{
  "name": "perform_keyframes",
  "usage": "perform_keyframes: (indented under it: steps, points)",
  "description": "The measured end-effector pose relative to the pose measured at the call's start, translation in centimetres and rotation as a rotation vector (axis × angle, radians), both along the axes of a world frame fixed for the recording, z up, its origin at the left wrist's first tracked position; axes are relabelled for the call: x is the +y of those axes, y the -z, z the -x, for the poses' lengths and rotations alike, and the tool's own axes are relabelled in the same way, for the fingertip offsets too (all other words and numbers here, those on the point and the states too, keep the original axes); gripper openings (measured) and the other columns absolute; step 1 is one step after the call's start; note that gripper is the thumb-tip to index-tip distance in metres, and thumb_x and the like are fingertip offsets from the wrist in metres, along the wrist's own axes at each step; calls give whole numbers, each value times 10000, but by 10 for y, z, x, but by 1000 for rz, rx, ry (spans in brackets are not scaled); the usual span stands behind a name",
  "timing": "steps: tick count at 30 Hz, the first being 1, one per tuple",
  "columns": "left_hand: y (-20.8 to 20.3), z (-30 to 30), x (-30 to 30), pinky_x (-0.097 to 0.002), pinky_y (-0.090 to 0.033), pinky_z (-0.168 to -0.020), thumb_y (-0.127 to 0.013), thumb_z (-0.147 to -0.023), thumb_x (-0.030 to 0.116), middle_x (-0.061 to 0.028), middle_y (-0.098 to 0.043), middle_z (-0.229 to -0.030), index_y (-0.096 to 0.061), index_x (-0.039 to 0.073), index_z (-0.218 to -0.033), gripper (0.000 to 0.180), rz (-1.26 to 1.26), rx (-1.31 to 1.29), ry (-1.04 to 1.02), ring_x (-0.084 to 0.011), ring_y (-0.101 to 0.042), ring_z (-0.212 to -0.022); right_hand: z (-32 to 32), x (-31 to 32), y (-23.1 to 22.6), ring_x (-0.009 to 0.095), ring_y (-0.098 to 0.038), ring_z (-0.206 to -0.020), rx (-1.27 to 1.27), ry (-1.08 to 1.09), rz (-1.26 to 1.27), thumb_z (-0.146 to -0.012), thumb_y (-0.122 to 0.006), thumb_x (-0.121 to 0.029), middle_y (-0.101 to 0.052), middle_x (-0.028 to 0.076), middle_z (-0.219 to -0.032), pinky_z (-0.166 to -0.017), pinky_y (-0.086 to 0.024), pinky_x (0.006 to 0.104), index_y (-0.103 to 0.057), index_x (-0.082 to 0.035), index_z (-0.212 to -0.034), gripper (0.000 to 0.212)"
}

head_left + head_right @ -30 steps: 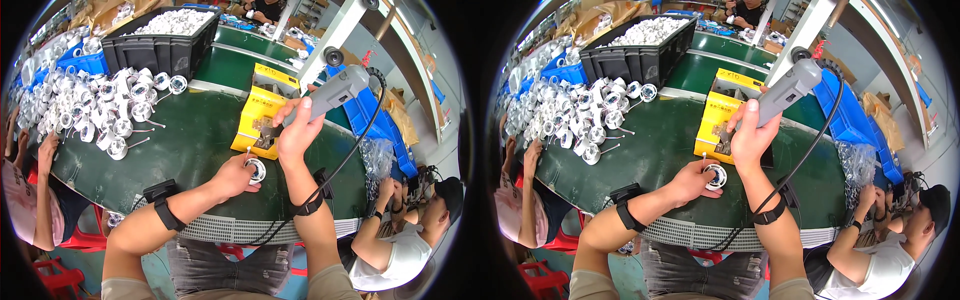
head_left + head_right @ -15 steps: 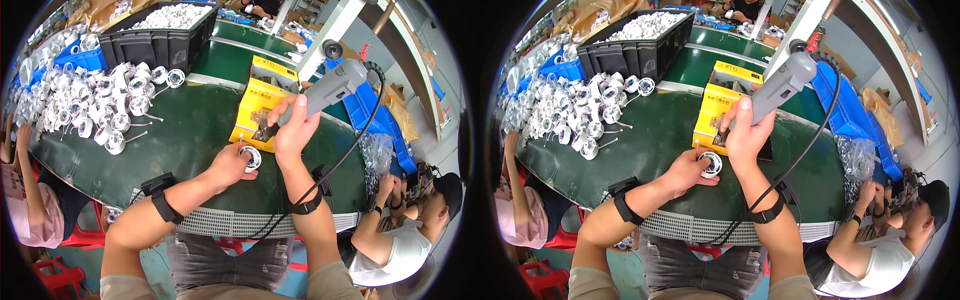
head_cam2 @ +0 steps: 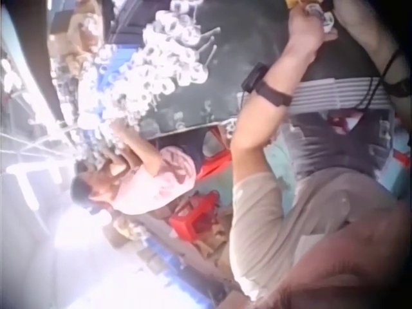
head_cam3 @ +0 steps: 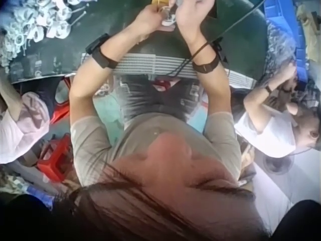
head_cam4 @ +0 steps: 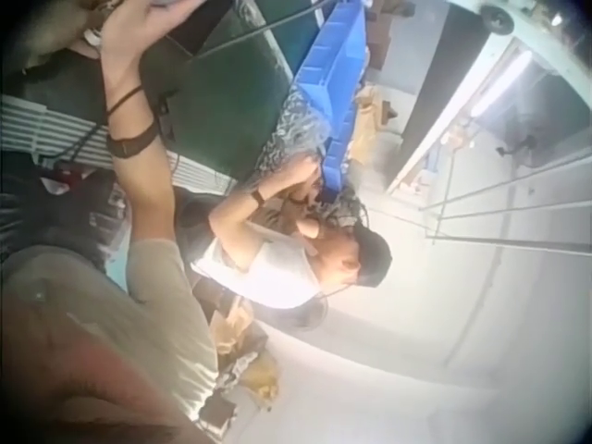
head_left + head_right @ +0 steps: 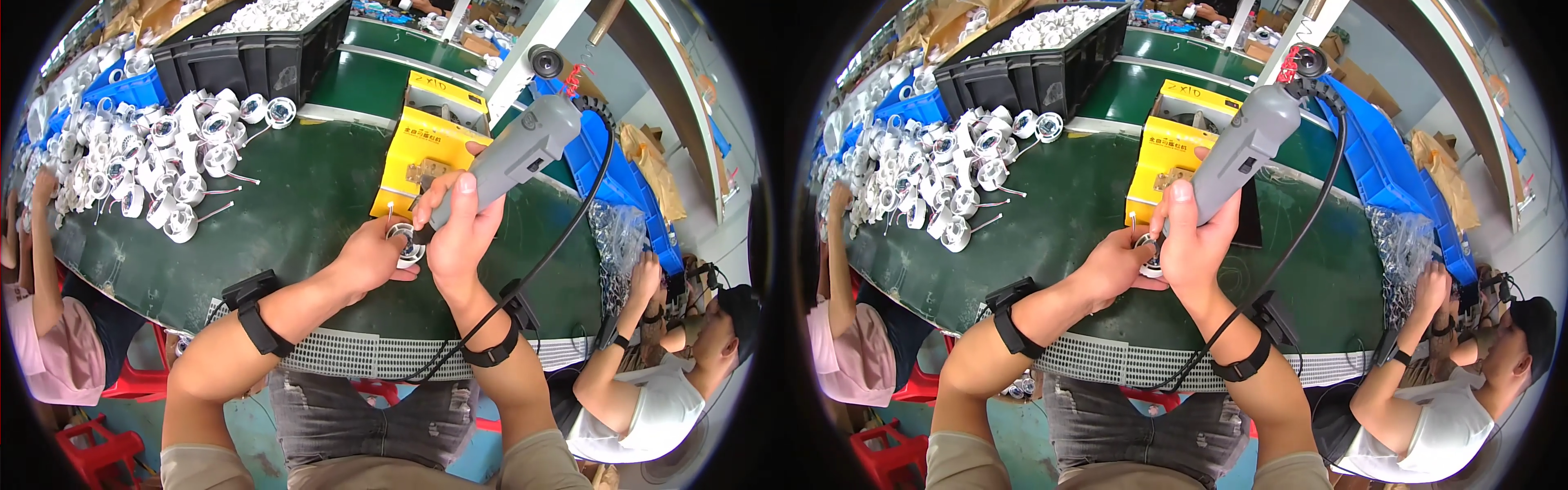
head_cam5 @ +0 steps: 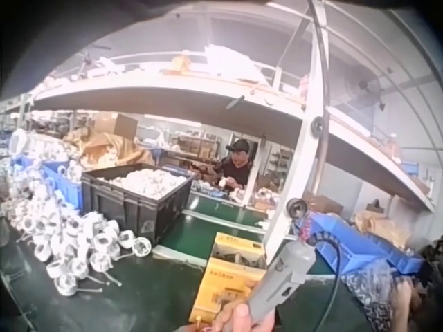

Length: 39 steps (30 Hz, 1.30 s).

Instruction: Assembling small electronic components using an electric screwdriver at a manufacturing workstation.

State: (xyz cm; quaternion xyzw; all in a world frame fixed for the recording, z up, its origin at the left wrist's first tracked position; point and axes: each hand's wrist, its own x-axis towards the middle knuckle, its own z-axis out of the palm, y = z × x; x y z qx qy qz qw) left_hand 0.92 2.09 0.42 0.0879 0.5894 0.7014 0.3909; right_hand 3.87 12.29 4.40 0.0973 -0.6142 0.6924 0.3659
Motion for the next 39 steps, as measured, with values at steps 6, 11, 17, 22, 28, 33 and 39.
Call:
perform_keyframes:
  steps: [6,11,17,22,28,33,39]
  points:
    - [-3,1,-2,-327,-598,-759,-408,-980,85,-137,-570,-1069,-468,-63,-1240,305,5,7,18,-218,-651,-874,1,-2,0,130,-489,-492,-22,15,1,-989,-446,-230,-486,64,-658,-479,-441,269,-338,-37,-1284,369]
    - [-2,2,-2,-345,-607,-789,-408,-977,75,-140,-571,-1084,-450,-75,-1260,323,4,-8,44,-223,-643,-940,2,-1,2,130,-488,-488,-46,24,-7,-989,-450,-236,-489,63,-650,-478,-437,267,-343,-36,-1278,368]
    - [1,1,-1,-307,-586,-728,-405,-988,112,-125,-574,-1021,-486,-50,-1201,280,-3,-10,7,-202,-653,-810,0,0,2,130,-489,-486,-21,5,-8,-990,-449,-242,-495,66,-649,-482,-438,264,-342,-32,-1275,370]
    - [-2,1,-2,-309,-588,-726,-398,-983,97,-136,-574,-1041,-481,-59,-1208,285,-1,3,9,-206,-656,-810,-1,1,3,130,-490,-490,-2,-16,-29,-987,-452,-236,-499,68,-659,-483,-439,267,-338,-26,-1279,377]
    - [-1,0,-2,-311,-590,-724,-396,-981,93,-142,-575,-1050,-481,-58,-1212,288,7,16,-7,-207,-659,-810,-1,-4,7,130,-491,-497,-70,-4,-6,-984,-452,-225,-503,74,-670,-484,-441,271,-325,-17,-1295,395]
    - [-6,-1,-2,-310,-588,-721,-397,-979,90,-137,-578,-1058,-487,-50,-1214,287,15,7,-18,-209,-659,-814,0,2,4,131,-494,-500,0,-6,-60,-983,-448,-221,-507,76,-672,-482,-441,275,-331,-21,-1288,384]
    - [-1,5,-4,-332,-604,-747,-406,-984,85,-129,-595,-1046,-478,-48,-1221,282,16,-19,23,-227,-666,-843,8,9,-11,152,-490,-497,210,161,-180,-1002,-422,-343,-507,81,-663,-506,-444,277,-301,9,-1287,469]
